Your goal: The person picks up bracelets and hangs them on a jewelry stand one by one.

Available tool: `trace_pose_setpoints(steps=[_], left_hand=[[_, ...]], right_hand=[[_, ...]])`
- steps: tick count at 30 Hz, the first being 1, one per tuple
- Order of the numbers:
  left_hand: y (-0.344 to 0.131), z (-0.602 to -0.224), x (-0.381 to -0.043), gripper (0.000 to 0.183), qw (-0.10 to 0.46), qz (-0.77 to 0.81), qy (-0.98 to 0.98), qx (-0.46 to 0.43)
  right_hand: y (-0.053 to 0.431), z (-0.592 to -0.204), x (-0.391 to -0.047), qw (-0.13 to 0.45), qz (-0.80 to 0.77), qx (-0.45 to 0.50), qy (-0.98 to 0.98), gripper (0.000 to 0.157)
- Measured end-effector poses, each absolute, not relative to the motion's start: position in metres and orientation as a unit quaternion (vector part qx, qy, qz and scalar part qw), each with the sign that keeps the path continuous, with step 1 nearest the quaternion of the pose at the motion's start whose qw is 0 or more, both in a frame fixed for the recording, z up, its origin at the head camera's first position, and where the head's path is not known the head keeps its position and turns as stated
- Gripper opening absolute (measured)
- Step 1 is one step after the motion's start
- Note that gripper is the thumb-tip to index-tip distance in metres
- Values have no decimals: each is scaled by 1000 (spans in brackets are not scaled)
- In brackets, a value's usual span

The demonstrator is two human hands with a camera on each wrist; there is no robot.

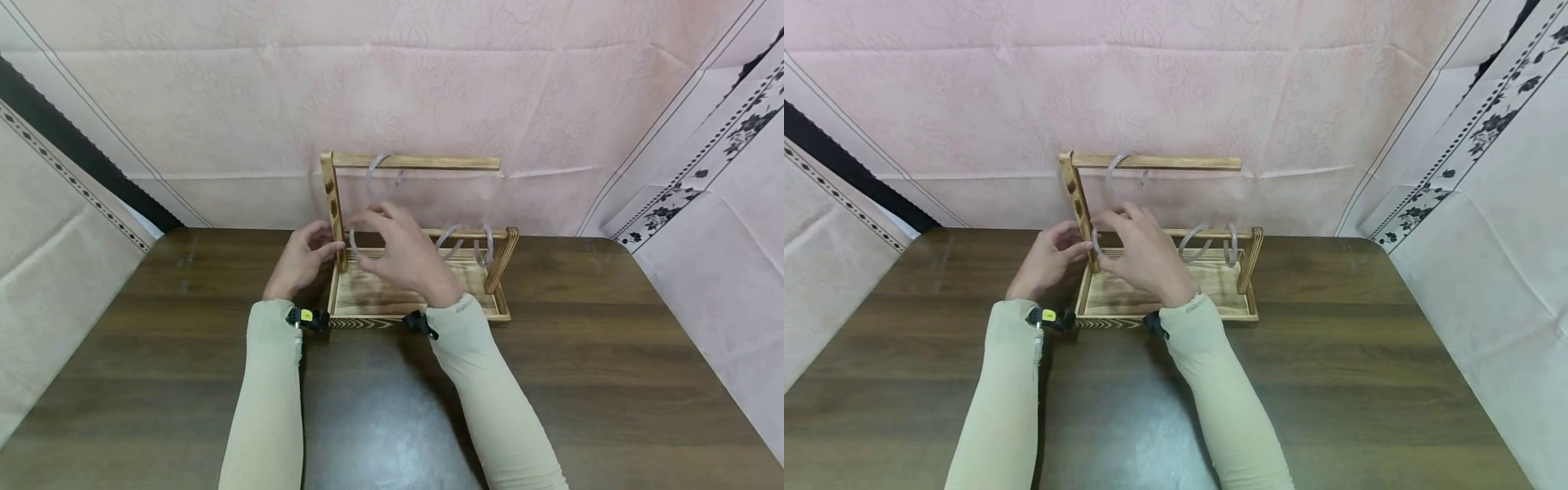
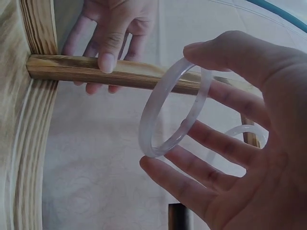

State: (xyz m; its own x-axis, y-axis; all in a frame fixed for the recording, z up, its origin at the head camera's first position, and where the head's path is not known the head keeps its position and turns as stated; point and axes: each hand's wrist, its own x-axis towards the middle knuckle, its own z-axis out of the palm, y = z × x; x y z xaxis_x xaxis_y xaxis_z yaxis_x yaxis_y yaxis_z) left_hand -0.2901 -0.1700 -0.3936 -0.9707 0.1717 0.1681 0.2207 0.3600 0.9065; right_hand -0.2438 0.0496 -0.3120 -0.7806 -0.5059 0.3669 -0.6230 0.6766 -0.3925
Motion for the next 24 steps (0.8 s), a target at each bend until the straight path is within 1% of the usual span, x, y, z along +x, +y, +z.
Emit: trace_pose_setpoints(steps=[6,14,21,24], left_hand=[[-169,-393,-289,36,24,-554,-823,-121],[-169,-393,-289,37,23,-553,-824,-121],[-170,-395,-291,34,23,-553,-823,-126],[-170,-396,-291,34,20,-556,-821,-124]], right_hand=[[52,-308,-243,137,260,312,-904,52],[56,-304,-242,140,271,309,-901,53],[60,-301,-242,148,274,308,-899,51],[63,-300,-241,149,279,308,-897,52]])
